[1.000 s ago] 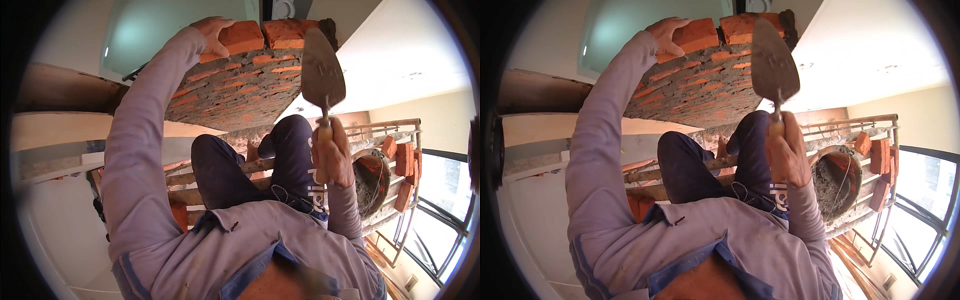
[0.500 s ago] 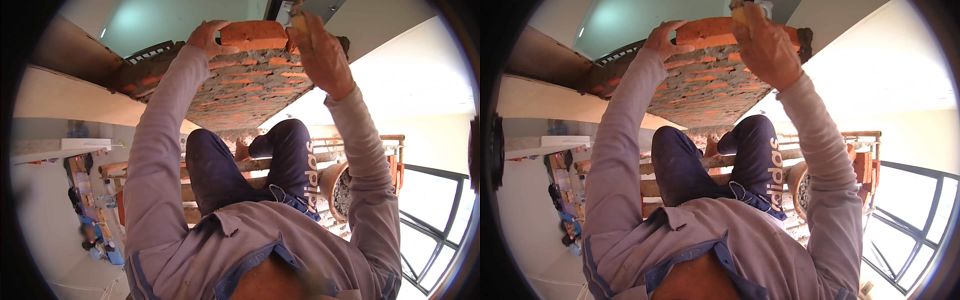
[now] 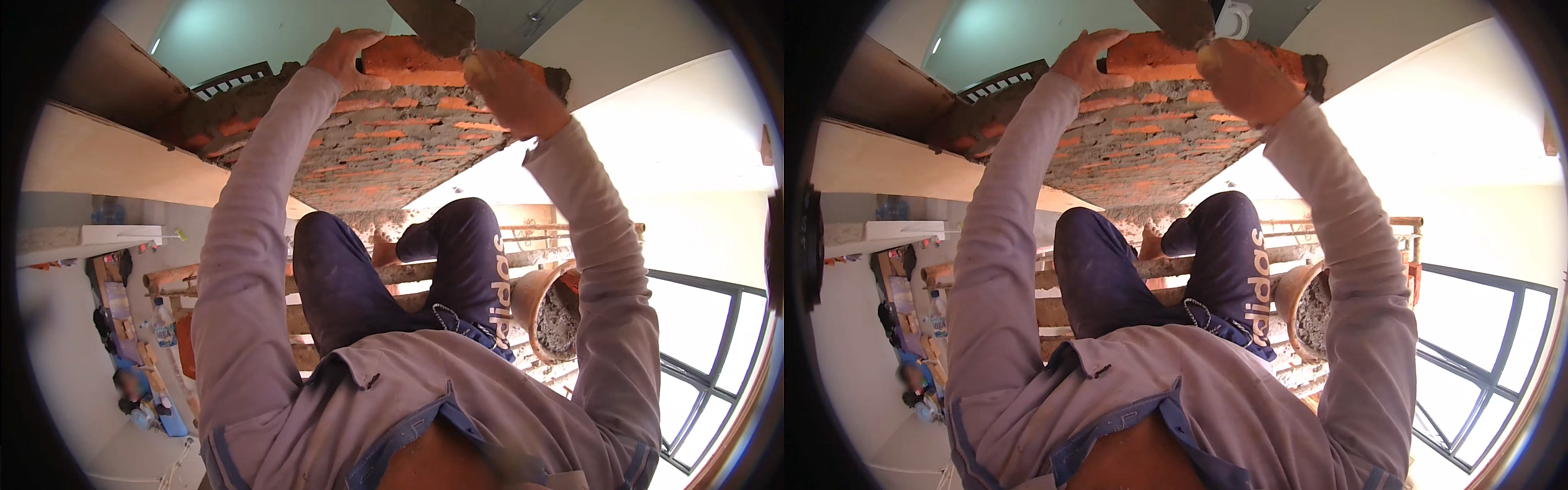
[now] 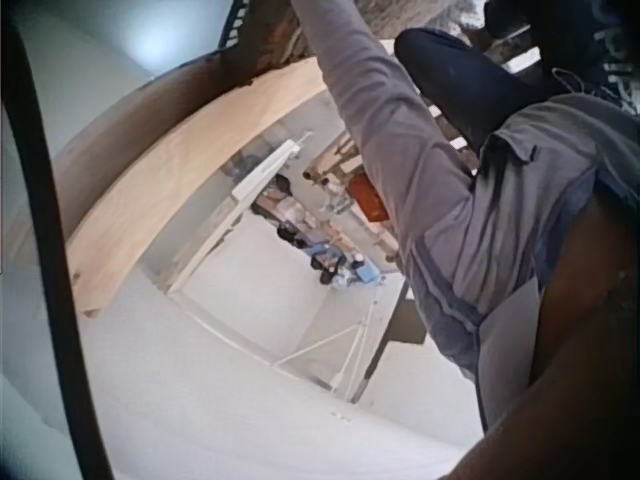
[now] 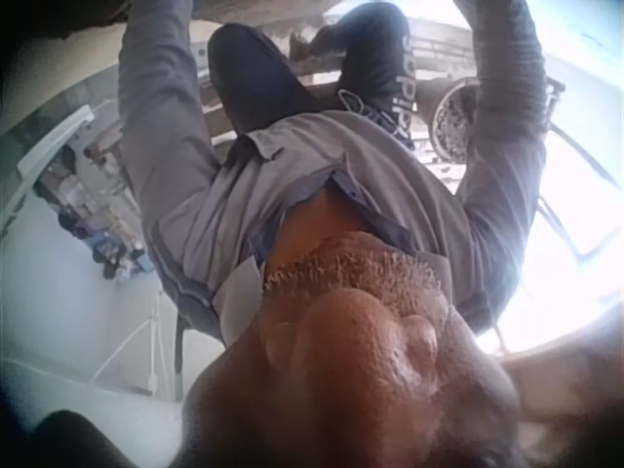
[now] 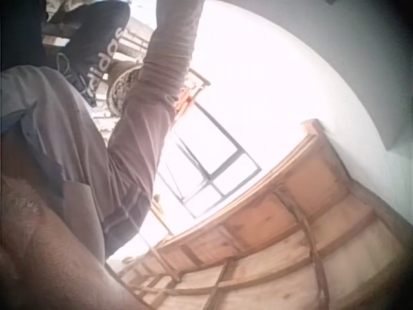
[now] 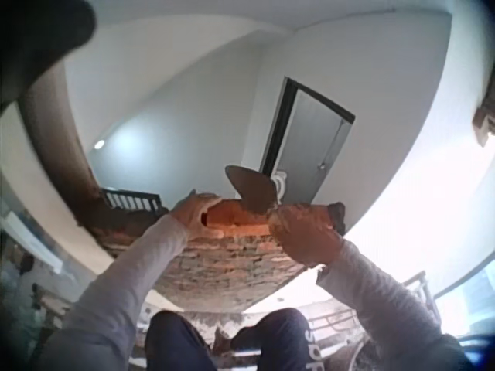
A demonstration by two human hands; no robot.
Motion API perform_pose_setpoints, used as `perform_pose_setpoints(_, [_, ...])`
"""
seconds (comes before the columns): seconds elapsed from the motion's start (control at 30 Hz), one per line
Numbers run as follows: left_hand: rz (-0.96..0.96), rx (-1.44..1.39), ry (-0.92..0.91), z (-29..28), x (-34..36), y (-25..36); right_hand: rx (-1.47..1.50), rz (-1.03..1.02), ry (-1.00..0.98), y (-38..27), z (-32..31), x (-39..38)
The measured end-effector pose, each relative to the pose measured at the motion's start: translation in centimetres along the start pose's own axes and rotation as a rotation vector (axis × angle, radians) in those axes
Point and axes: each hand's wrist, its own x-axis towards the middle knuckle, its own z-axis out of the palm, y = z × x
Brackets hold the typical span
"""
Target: The person lays bricks on top of a wall using mortar and a trowel, spreading the mortar and positioning the bricks by hand.
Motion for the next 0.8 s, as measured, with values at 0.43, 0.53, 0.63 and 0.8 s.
perform_pose_setpoints(0.43, [0.209,-0.015,0.214,1.7,-2.4,-1.5,-0.306,-0.328,-0.021,-0.5,-1.2,0.6])
perform_pose_setpoints(0.53, [0.193,0.03,0.173,1.3,-2.5,-2.2,0.302,0.091,-0.208,-1.0,-3.2,1.9])
perform_pose_setpoints(0.63, [0.233,0.077,0.171,1.5,-2.5,-3.1,-0.25,-0.278,0.061,0.2,-3.5,2.2])
perform_pose_setpoints(0.8, [0.217,0.118,0.167,1.9,-2.6,-3.2,0.223,0.407,-0.461,-4.7,-4.2,2.3])
